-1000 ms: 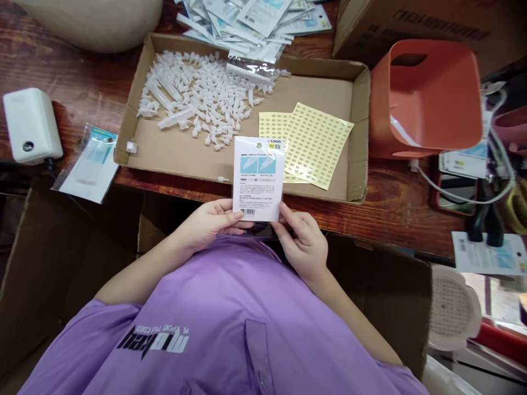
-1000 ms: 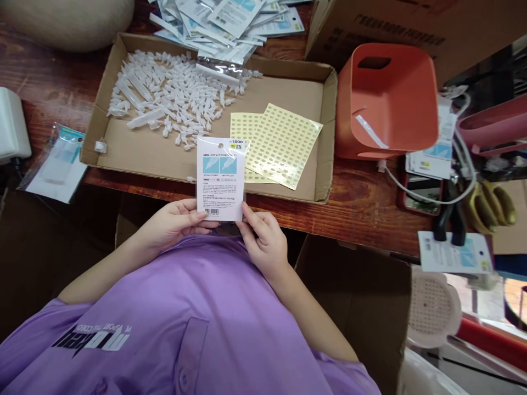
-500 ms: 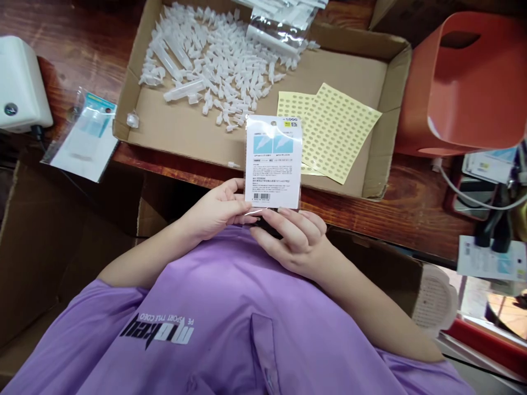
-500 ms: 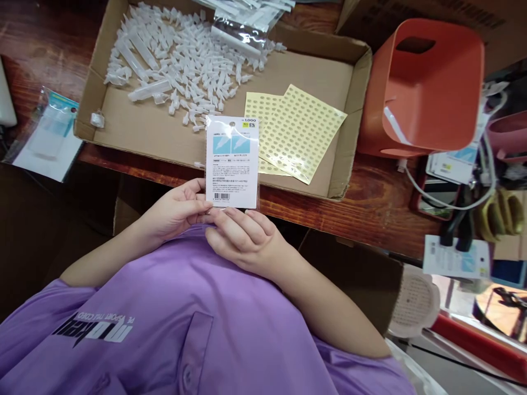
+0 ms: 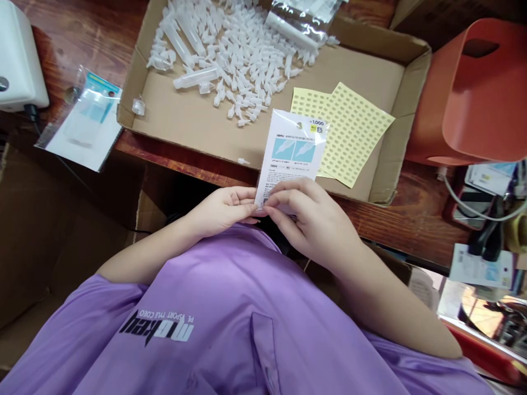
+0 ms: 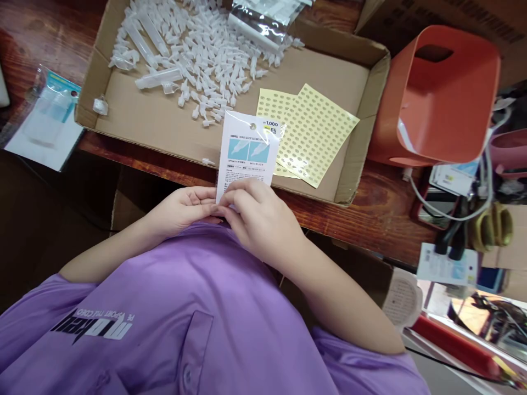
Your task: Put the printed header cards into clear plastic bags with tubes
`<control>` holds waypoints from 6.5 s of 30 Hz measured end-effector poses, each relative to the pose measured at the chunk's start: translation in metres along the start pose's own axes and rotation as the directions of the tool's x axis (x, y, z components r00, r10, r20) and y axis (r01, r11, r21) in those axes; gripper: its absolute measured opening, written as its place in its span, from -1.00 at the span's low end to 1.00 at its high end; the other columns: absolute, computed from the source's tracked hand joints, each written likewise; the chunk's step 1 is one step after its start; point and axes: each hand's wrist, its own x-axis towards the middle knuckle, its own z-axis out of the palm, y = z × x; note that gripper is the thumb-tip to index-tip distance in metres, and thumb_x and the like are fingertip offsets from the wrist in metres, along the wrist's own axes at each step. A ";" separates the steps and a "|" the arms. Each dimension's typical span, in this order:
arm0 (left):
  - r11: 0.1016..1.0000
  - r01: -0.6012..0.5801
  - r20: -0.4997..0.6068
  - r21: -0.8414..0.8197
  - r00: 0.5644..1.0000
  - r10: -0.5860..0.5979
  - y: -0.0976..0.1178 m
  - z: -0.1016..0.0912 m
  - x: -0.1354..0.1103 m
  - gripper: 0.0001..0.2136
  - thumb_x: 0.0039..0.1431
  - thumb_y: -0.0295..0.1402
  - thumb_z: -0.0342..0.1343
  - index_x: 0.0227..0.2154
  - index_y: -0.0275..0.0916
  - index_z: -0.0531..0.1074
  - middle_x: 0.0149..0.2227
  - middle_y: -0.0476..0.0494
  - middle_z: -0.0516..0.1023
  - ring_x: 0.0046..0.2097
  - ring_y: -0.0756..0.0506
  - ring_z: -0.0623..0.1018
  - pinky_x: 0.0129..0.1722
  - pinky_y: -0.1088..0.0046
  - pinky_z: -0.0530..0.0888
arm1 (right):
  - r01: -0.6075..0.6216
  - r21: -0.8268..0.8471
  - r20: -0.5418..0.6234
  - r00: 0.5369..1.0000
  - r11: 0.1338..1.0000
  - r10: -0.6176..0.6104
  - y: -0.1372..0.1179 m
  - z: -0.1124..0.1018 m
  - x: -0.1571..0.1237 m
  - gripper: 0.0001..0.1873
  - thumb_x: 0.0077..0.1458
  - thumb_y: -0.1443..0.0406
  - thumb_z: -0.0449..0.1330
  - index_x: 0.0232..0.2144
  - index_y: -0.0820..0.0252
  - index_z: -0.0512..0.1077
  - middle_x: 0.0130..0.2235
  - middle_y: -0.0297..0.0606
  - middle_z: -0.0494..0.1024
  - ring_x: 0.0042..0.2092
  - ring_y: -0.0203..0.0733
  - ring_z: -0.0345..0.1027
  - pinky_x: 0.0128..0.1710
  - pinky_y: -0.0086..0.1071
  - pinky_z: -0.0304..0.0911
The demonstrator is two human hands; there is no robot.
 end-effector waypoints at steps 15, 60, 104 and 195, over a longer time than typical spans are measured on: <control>0.999 0.027 0.045 -0.021 0.999 -0.026 -0.001 -0.009 0.002 -0.68 0.03 -0.22 0.25 -0.13 -0.17 0.53 -0.15 -0.15 0.60 -0.08 -0.11 0.56 -0.07 0.34 0.42 | -0.021 -0.130 0.081 0.996 0.991 0.032 0.002 0.002 0.017 -0.91 0.20 0.34 0.04 -0.33 0.16 0.34 -0.26 -0.17 0.38 -0.25 -0.16 0.36 -0.25 -0.24 0.36; 0.984 -0.012 0.062 -0.180 0.998 0.024 -0.001 -0.006 0.000 -0.67 0.01 -0.42 0.27 -0.11 -0.24 0.50 -0.25 -0.13 0.62 -0.29 0.04 0.58 -0.22 0.56 0.46 | 0.196 0.040 0.256 0.946 0.980 -0.200 0.005 -0.016 0.020 -0.81 0.21 0.25 0.06 -0.32 0.19 0.44 -0.17 -0.12 0.49 -0.20 -0.20 0.38 -0.26 -0.33 0.34; 0.998 -0.016 0.044 -0.053 0.999 0.018 -0.002 -0.006 0.001 -0.63 0.01 -0.19 0.27 -0.10 -0.17 0.51 -0.14 -0.16 0.59 -0.05 -0.11 0.55 -0.02 0.29 0.41 | -0.077 0.034 0.265 0.962 0.996 0.065 0.004 -0.011 0.037 -0.83 0.11 0.38 0.08 -0.53 0.17 0.28 -0.36 -0.22 0.30 -0.34 -0.23 0.26 -0.35 -0.34 0.25; 0.994 0.004 0.061 -0.110 0.998 0.003 -0.002 -0.009 0.003 -0.69 0.02 -0.30 0.26 -0.12 -0.16 0.53 -0.16 -0.10 0.60 -0.16 -0.01 0.58 -0.21 0.54 0.48 | -0.071 -0.155 0.195 0.976 0.985 0.101 0.003 -0.007 0.029 -0.89 0.13 0.33 0.08 -0.44 0.18 0.32 -0.30 -0.16 0.36 -0.31 -0.19 0.30 -0.38 -0.33 0.27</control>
